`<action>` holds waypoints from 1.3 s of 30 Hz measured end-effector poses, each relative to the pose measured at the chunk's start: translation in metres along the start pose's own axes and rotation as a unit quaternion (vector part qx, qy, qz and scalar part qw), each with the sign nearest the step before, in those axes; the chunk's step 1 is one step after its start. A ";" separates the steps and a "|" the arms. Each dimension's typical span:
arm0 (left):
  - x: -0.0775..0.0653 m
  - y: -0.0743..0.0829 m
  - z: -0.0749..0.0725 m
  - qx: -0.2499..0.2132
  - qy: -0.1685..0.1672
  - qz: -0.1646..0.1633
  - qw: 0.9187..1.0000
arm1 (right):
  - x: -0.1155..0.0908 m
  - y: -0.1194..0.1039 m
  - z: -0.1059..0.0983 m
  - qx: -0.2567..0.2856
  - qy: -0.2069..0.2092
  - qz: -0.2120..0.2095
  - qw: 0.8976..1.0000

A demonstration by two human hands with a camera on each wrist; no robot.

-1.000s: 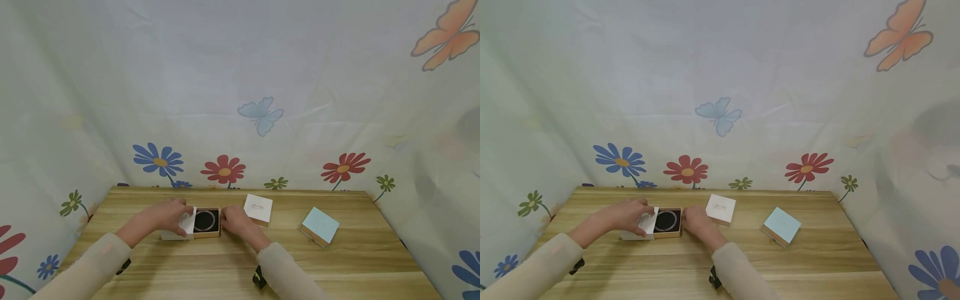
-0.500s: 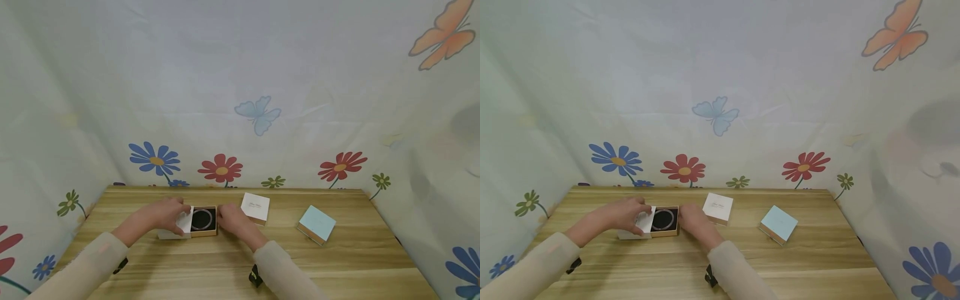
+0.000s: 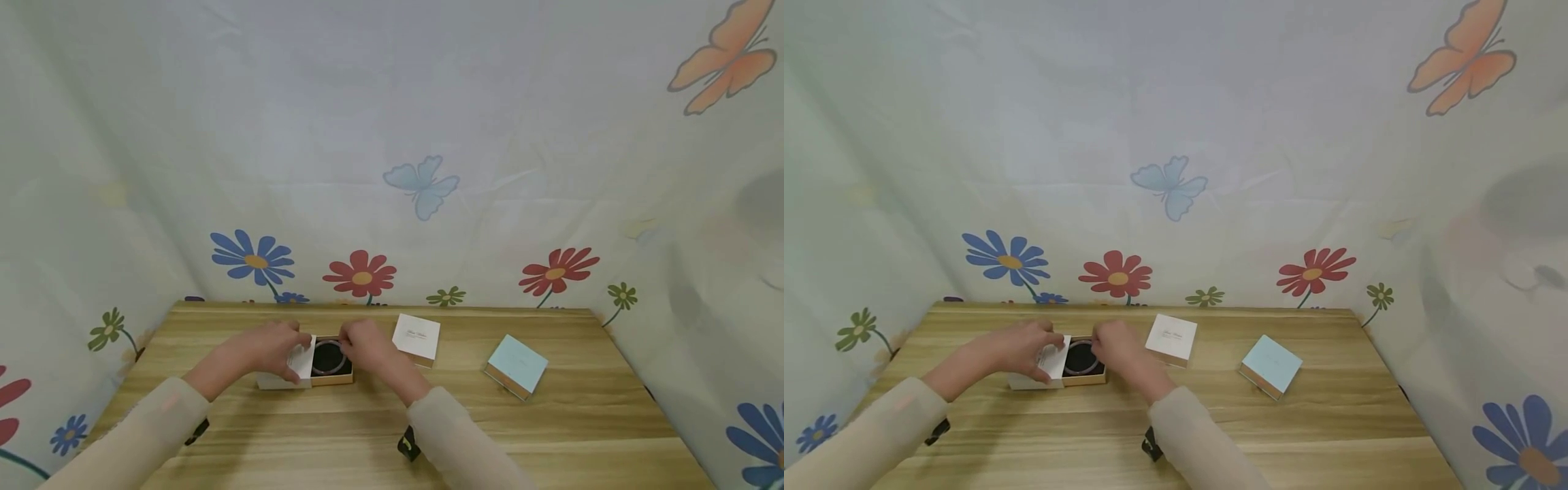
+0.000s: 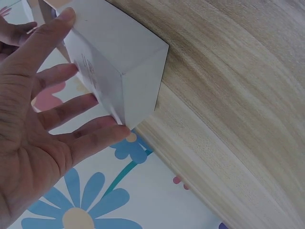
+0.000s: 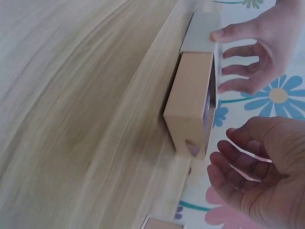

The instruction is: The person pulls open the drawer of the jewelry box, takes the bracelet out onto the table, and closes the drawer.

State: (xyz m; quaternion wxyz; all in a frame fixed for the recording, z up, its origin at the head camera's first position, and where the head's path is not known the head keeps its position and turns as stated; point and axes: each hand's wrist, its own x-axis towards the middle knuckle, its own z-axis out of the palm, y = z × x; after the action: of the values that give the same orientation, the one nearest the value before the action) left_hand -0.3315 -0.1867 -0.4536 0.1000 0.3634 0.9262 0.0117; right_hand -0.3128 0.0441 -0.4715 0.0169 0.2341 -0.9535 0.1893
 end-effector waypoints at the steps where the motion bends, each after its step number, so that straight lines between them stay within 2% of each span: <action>1: 0.000 0.000 0.000 0.000 0.001 0.000 1.000 | 0.000 -0.002 0.000 0.001 -0.004 0.001 1.000; 9: 0.000 0.000 0.001 -0.006 0.003 0.001 1.000 | 0.005 -0.015 0.002 -0.009 -0.033 -0.018 0.999; 15: 0.000 -0.002 0.002 -0.004 0.002 0.005 1.000 | 0.006 -0.022 0.009 -0.019 -0.032 -0.052 0.998; 21: 0.000 -0.002 0.002 -0.003 0.004 0.015 1.000 | 0.008 -0.029 0.017 -0.035 -0.025 -0.062 0.997; 25: 0.001 -0.002 0.002 -0.005 0.003 0.016 1.000 | 0.008 -0.032 0.021 -0.037 -0.032 -0.061 0.997; 31: 0.001 -0.002 0.002 -0.004 0.005 0.015 1.000 | 0.007 -0.035 0.023 -0.021 -0.048 -0.038 0.998; 39: 0.001 0.000 0.001 -0.008 -0.001 0.003 1.000 | 0.006 -0.037 0.021 -0.043 -0.056 -0.020 0.997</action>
State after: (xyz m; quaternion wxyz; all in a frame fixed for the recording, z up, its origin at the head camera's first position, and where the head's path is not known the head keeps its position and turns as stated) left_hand -0.3320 -0.1866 -0.4548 0.1032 0.3655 0.9249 0.0190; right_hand -0.2999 0.0038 -0.4774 -0.0226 0.2627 -0.9553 0.1339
